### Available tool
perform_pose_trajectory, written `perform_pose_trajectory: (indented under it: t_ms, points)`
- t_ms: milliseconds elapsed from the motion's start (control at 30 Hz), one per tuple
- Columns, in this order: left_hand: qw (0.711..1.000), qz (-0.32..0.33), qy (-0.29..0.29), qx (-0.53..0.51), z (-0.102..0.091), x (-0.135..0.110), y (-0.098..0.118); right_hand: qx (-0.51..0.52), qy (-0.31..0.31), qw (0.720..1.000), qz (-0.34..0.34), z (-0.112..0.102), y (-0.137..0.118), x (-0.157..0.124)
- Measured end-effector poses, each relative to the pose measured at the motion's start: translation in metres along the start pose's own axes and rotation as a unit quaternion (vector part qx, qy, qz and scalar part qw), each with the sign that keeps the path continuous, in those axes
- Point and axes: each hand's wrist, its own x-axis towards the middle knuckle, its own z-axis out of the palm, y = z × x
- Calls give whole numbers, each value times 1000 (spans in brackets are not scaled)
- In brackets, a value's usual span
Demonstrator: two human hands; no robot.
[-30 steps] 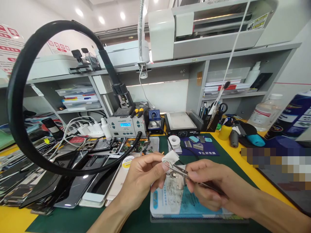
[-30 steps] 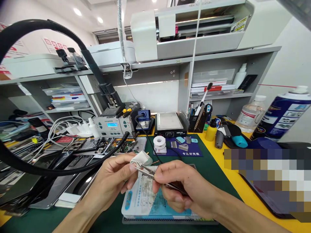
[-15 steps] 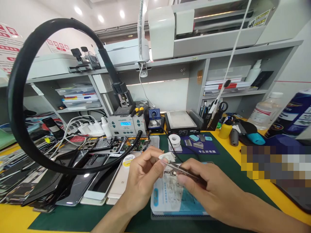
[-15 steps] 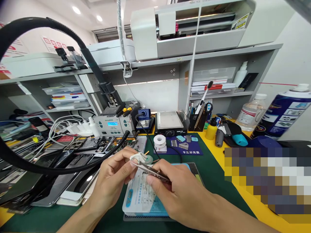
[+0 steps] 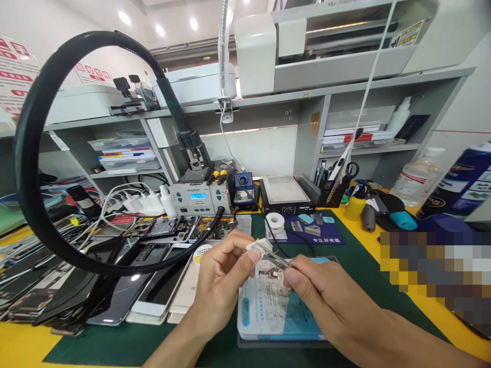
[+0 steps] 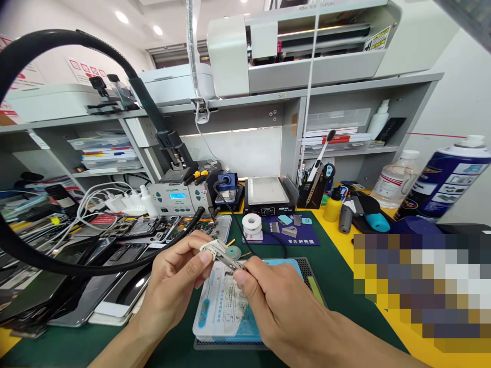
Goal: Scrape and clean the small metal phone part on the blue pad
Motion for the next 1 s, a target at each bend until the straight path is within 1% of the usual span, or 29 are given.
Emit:
perform_pose_trajectory:
  t_ms: [67, 133, 267, 333, 467, 600, 800, 867, 1000]
  points:
    - [1000, -5, 9, -8, -1, 1, 0, 44, -27, 998, 45, -3, -4, 0]
    - [999, -13, 29, -23, -6, 4, 4, 82, -40, 992, 82, -7, -5, -1]
    - [993, -19, 100, -59, -21, 13, 15, 145, -33, 980, 135, -15, 2, 0]
    - [992, -35, 104, -63, -25, 15, 19, 160, -27, 976, 143, -16, 7, 1]
    - [993, -82, 63, -58, -20, 14, 15, 123, -18, 986, 114, -12, 11, 2]
    - [992, -109, 16, -58, -12, 11, 8, 67, 13, 995, 66, -5, 11, 1]
    - [987, -143, -31, -65, -6, 9, 15, 12, 62, 998, -26, -2, 11, 1]
    - [985, -151, -40, -73, -5, 8, 17, -1, 68, 997, -42, -2, 11, 1]
    - [980, -165, -56, -97, -7, 7, 18, -19, 74, 996, -51, -1, 12, 0]
